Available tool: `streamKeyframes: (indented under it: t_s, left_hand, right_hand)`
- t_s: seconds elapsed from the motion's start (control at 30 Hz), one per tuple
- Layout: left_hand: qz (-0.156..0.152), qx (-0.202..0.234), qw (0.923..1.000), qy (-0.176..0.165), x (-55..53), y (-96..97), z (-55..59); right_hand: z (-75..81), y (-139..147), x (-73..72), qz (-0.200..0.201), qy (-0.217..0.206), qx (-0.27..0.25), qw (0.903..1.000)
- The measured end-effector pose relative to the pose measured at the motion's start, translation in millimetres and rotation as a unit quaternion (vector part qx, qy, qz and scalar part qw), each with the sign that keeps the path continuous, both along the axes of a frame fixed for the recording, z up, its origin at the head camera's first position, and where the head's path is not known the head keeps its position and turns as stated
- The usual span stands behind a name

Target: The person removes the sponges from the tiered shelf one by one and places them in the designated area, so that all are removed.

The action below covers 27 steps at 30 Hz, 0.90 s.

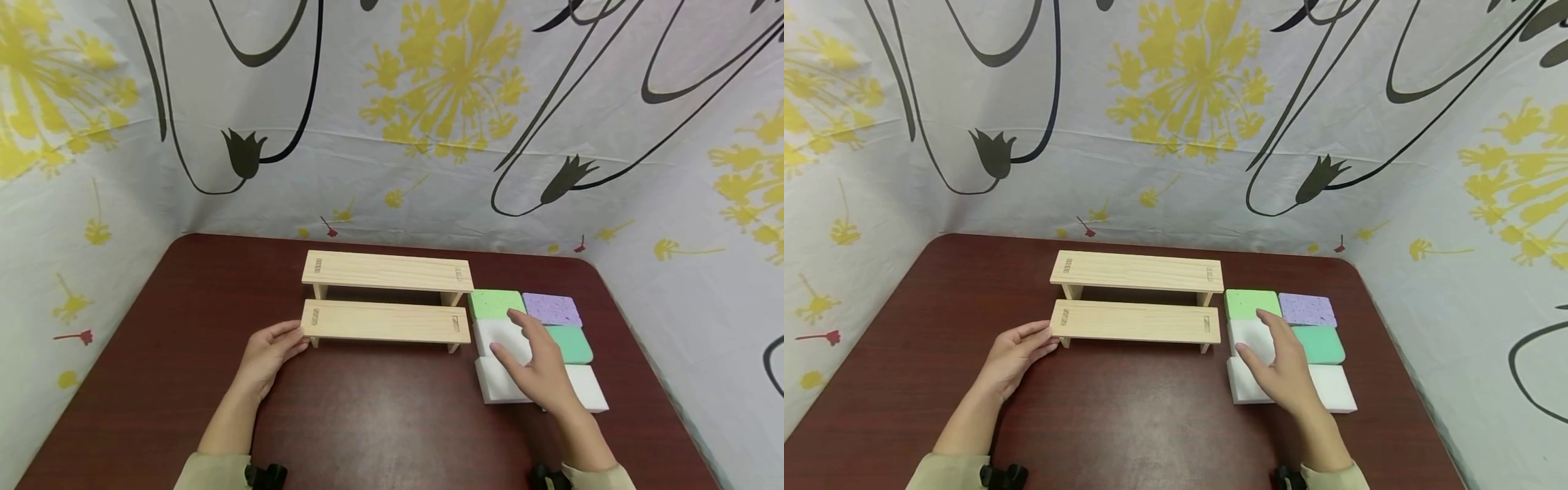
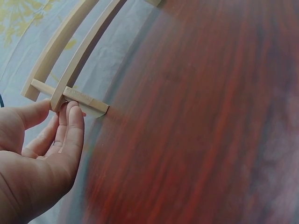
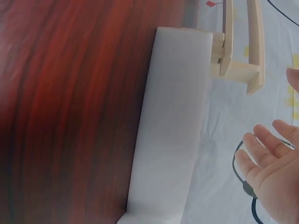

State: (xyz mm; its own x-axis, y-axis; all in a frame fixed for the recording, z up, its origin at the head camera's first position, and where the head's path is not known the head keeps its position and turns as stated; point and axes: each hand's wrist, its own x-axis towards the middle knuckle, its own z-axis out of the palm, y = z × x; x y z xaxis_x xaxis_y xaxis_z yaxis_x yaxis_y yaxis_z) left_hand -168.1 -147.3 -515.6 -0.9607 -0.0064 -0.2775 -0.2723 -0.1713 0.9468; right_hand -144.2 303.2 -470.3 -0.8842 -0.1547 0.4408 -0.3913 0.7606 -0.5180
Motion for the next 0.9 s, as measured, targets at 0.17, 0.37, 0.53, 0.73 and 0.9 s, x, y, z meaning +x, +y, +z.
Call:
streamKeyframes:
  t_s: [0.17,0.37,0.53,0.73,0.9]
  left_hand:
    - [0.001,-0.006,1.0000,-0.001,-0.1,1.4,1.2]
    - [0.001,-0.123,0.9923,0.013,1.6,5.9,7.8]
    - [0.018,-0.312,0.9459,0.088,5.3,8.9,14.9]
    - [0.046,-0.455,0.8631,0.215,11.9,10.6,26.3]
    - [0.045,-0.523,0.8144,0.248,18.7,12.3,36.3]
  right_hand:
    - [-0.5,-6.1,-3.1,0.010,-0.003,-0.008,0.9999]
    - [0.7,-18.9,-6.1,0.014,-0.018,0.002,0.9997]
    - [1.4,-34.1,-7.8,0.009,-0.013,0.020,0.9997]
    - [-0.5,-47.3,-8.6,-0.009,0.001,0.032,0.9994]
    - [0.5,-55.2,-10.4,-0.013,0.031,0.055,0.9979]
